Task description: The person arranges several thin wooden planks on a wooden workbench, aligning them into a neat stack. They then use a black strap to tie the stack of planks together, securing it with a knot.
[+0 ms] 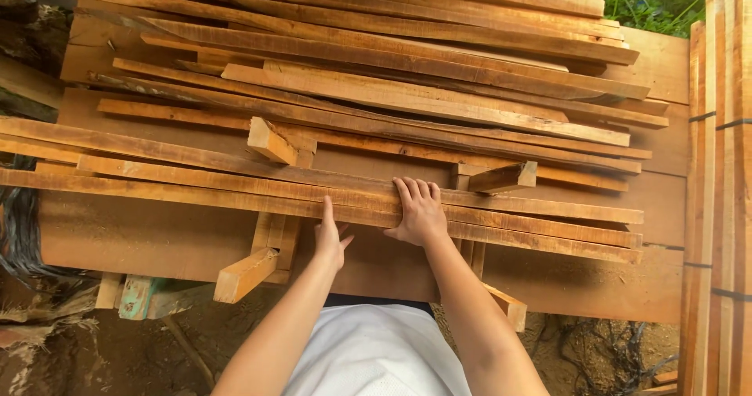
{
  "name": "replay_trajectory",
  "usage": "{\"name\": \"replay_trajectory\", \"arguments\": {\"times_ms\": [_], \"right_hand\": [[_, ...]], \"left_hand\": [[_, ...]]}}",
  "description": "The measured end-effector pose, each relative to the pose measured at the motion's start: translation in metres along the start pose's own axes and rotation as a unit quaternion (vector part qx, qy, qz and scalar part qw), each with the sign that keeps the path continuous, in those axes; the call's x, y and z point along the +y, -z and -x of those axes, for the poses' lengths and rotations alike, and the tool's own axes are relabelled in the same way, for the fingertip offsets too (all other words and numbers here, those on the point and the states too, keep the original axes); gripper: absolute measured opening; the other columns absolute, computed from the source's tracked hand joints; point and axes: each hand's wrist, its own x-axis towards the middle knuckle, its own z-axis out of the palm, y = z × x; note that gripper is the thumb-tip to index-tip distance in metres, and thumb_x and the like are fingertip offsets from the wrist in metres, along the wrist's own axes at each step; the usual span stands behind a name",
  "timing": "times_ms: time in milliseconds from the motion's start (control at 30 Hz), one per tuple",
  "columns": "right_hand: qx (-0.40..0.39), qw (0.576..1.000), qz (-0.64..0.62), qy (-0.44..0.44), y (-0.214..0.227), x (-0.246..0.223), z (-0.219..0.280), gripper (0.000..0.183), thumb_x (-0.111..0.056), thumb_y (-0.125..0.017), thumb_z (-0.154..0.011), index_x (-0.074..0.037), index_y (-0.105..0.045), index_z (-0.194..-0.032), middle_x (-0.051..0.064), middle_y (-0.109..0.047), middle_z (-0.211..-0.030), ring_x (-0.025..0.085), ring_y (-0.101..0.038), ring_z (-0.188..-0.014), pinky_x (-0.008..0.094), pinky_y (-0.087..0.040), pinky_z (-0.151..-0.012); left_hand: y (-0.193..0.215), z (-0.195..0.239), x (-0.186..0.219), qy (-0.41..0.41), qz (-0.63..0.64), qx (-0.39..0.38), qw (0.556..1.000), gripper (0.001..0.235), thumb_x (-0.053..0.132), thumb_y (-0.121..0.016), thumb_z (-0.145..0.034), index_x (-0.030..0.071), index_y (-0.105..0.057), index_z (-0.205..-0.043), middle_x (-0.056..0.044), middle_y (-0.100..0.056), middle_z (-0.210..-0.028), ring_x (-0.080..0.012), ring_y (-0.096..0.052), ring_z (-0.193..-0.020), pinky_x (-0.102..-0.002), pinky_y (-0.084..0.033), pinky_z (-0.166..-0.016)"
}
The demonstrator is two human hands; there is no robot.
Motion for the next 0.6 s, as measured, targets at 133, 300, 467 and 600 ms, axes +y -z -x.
{"name": "replay_trajectory", "arguments": {"times_ms": [133, 300, 467, 600], "right_hand": [[-0.004, 1.000, -0.004, 0.008, 0.007, -0.002, 0.004, 0.126, -0.072, -0.079, -0.048, -0.017, -0.037, -0.154, 0.005, -0.048, -0.144, 0.025, -0.043, -0.137, 0.045, -0.026, -0.117], [0.007, 1.000, -0.008, 0.009, 0.003, 0.000, 0.002, 0.123, -0.071, -0.079, -0.051, -0.016, -0.038, -0.154, 0.006, -0.048, -0.144, 0.025, -0.043, -0.136, 0.045, -0.028, -0.115], [0.001, 1.000, -0.006, 0.018, 0.006, -0.001, 0.004, 0.124, -0.069, -0.080, -0.052, -0.014, -0.036, -0.155, 0.007, -0.048, -0.145, 0.026, -0.043, -0.137, 0.047, -0.028, -0.115], [-0.003, 1.000, -0.006, 0.012, 0.008, -0.001, 0.000, 0.126, -0.067, -0.081, -0.051, -0.015, -0.034, -0.156, 0.007, -0.046, -0.146, 0.026, -0.042, -0.138, 0.046, -0.027, -0.116]], "left_hand": [[-0.020, 0.029, 0.032, 0.014, -0.015, -0.004, 1.000, 0.117, 0.070, -0.059, -0.093, -0.011, -0.006, -0.159, -0.033, -0.007, -0.163, -0.0539, -0.027, -0.148, -0.069, -0.027, -0.118], [-0.021, 0.029, 0.030, -0.009, -0.135, 0.032, 0.990, 0.106, 0.073, -0.050, -0.097, -0.015, -0.030, -0.152, -0.035, -0.035, -0.155, -0.0484, -0.051, -0.135, -0.062, -0.049, -0.103], [-0.008, 0.016, 0.022, -0.013, -0.150, 0.023, 0.988, 0.109, 0.073, -0.052, -0.096, -0.018, -0.030, -0.150, -0.037, -0.037, -0.154, -0.0483, -0.054, -0.132, -0.063, -0.047, -0.103], [0.033, -0.023, 0.005, -0.004, -0.205, -0.017, 0.979, 0.115, 0.076, -0.060, -0.093, -0.019, -0.027, -0.149, -0.038, -0.034, -0.154, -0.0467, -0.053, -0.133, -0.062, -0.045, -0.107]]}}
